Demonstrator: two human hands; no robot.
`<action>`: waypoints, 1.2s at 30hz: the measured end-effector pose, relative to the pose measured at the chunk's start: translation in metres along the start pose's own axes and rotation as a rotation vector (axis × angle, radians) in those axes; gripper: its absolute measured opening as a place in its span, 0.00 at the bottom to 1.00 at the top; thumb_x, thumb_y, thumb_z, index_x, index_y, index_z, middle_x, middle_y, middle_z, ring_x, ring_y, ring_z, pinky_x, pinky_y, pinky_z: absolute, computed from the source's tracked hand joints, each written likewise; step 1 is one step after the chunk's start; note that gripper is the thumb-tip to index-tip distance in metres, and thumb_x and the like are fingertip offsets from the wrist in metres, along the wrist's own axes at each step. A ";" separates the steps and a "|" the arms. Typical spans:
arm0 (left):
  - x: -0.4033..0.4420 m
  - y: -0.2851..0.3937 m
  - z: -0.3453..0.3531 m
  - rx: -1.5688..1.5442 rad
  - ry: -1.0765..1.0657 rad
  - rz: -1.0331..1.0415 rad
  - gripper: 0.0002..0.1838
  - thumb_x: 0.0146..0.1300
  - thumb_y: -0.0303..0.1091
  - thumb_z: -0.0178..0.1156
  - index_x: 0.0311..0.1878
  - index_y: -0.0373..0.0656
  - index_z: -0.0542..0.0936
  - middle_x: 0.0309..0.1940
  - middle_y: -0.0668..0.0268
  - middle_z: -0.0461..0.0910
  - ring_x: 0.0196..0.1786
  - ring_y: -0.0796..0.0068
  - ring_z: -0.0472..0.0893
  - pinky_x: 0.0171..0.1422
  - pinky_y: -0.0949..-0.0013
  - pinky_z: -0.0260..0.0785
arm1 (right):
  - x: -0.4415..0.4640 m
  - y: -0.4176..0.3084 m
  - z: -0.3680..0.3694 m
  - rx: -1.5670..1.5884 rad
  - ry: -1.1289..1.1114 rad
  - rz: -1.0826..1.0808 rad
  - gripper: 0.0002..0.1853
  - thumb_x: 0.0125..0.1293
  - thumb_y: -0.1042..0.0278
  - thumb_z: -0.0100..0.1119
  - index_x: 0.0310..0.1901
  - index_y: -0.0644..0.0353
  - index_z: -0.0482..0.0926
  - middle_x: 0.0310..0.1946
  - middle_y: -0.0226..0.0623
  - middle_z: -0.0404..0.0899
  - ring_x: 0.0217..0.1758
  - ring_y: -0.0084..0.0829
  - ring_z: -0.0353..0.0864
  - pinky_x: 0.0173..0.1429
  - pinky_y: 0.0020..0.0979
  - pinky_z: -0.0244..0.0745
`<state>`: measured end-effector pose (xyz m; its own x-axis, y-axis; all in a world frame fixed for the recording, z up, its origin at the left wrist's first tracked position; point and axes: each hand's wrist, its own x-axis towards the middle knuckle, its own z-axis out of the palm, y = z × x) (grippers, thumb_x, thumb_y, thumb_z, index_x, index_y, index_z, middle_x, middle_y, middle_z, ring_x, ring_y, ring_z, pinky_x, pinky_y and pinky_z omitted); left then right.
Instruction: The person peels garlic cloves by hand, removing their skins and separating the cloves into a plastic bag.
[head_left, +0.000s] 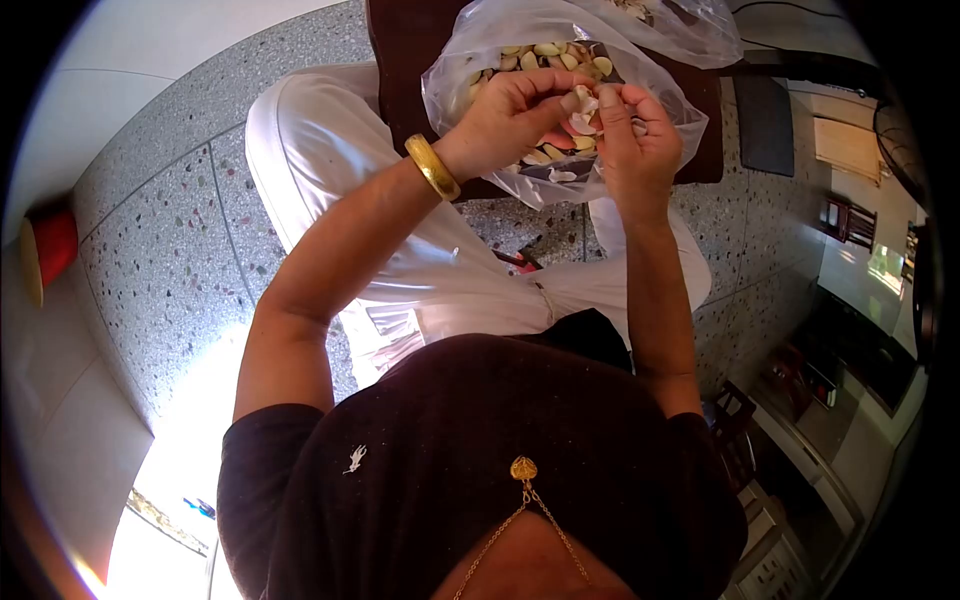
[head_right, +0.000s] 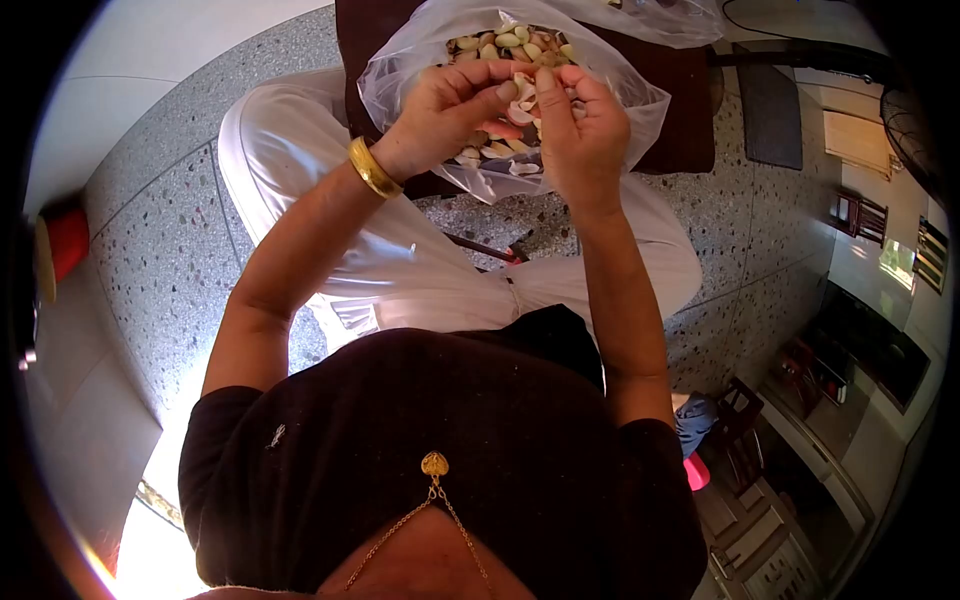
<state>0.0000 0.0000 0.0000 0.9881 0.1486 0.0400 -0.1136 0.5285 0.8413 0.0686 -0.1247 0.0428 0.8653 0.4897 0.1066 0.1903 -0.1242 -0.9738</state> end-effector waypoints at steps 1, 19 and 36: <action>0.000 -0.002 0.001 0.044 0.007 0.041 0.15 0.65 0.30 0.51 0.54 0.37 0.71 0.36 0.67 0.77 0.34 0.84 0.78 0.38 0.79 0.75 | 0.000 -0.002 0.000 -0.035 -0.015 -0.007 0.10 0.61 0.69 0.58 0.40 0.66 0.77 0.25 0.27 0.76 0.23 0.11 0.69 0.26 0.11 0.61; -0.002 -0.004 -0.002 -0.057 -0.062 -0.014 0.16 0.66 0.26 0.47 0.56 0.37 0.69 0.41 0.66 0.76 0.40 0.80 0.79 0.44 0.77 0.76 | 0.003 0.002 -0.002 -0.232 -0.057 -0.294 0.03 0.58 0.78 0.56 0.28 0.66 0.75 0.28 0.33 0.77 0.27 0.21 0.76 0.31 0.23 0.71; -0.002 -0.001 0.001 -0.084 0.001 -0.032 0.05 0.63 0.26 0.52 0.42 0.39 0.70 0.36 0.65 0.76 0.37 0.78 0.79 0.36 0.76 0.77 | 0.003 0.003 -0.018 0.397 -0.074 0.311 0.06 0.61 0.70 0.57 0.35 0.64 0.76 0.21 0.29 0.73 0.19 0.13 0.65 0.19 0.14 0.55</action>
<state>-0.0019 -0.0018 -0.0001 0.9912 0.1313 0.0132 -0.0903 0.6016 0.7937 0.0803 -0.1396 0.0438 0.8151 0.5434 -0.2009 -0.2742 0.0565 -0.9600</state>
